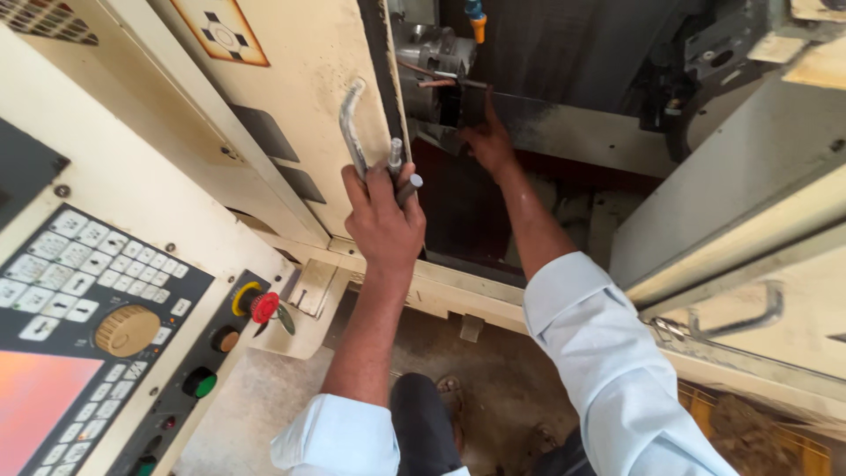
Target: The person opens the door of a CNC machine, inserts a metal rod into the spindle, and closes the door. They then operate the control panel, open the door again to remove the rod, and place it in a tray. The person repeats this process with another rod.
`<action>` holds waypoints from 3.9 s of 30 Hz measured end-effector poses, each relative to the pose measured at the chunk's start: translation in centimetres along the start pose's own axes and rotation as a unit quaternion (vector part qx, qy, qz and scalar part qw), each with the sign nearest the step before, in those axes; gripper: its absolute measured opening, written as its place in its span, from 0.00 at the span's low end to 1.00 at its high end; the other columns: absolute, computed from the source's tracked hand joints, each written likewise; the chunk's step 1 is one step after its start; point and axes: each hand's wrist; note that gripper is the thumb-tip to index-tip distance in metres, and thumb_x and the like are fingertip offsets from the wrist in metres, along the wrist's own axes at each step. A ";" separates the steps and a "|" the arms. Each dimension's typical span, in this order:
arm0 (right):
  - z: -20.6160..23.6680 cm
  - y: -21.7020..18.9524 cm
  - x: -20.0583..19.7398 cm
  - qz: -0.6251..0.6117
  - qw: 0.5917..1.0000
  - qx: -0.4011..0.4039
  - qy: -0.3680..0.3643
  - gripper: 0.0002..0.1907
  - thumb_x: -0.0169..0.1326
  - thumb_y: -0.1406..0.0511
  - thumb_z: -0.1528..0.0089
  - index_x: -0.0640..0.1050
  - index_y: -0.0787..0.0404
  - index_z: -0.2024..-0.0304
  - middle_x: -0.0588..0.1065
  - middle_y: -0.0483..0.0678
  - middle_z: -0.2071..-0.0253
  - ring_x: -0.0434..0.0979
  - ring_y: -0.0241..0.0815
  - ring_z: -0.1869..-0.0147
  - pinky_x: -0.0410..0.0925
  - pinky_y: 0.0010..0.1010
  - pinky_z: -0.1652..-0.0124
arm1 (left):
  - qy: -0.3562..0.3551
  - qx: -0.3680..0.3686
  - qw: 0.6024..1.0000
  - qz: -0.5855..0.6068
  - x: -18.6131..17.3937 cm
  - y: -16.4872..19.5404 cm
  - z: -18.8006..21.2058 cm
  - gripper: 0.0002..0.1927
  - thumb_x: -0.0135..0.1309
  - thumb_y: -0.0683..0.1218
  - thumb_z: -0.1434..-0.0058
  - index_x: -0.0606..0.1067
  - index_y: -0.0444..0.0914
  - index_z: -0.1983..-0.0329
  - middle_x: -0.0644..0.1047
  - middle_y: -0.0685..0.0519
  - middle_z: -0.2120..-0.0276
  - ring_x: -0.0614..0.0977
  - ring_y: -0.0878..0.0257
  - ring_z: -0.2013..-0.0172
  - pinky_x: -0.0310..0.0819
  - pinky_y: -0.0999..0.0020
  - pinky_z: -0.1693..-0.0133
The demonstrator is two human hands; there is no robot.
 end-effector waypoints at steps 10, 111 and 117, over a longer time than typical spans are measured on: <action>18.1 0.2 -2.7 0.060 0.984 -0.167 0.023 0.23 0.57 0.68 0.29 0.73 0.61 0.31 0.76 0.46 0.57 0.75 0.36 0.56 0.71 0.29 0.54 | -0.023 -0.031 0.999 0.011 -1.1 0.9 0.4 0.12 0.58 0.46 0.28 0.70 0.36 0.51 0.69 0.40 0.51 0.81 0.41 0.65 0.76 0.53 0.72; 38.2 -7.4 -21.9 0.405 0.845 -0.164 0.308 0.13 0.56 0.72 0.29 0.76 0.60 0.41 0.67 0.51 0.34 0.82 0.42 0.46 0.77 0.29 0.54 | -0.382 -0.149 0.698 0.587 -3.8 20.7 24.5 0.12 0.63 0.36 0.37 0.80 0.35 0.51 0.83 0.50 0.50 0.85 0.64 0.50 0.83 0.70 0.49; 44.8 -6.8 -18.7 0.218 0.931 -0.137 0.261 0.22 0.49 0.64 0.23 0.67 0.60 0.27 0.68 0.53 0.28 0.68 0.49 0.23 0.64 0.36 0.28 | -0.394 -0.209 0.637 0.628 -3.2 21.3 25.6 0.12 0.58 0.32 0.36 0.80 0.33 0.51 0.83 0.49 0.50 0.84 0.66 0.51 0.82 0.70 0.49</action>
Point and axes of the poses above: each hand's wrist, its own z-axis away from the middle knuckle, its own x-axis out of the palm, y = z × x
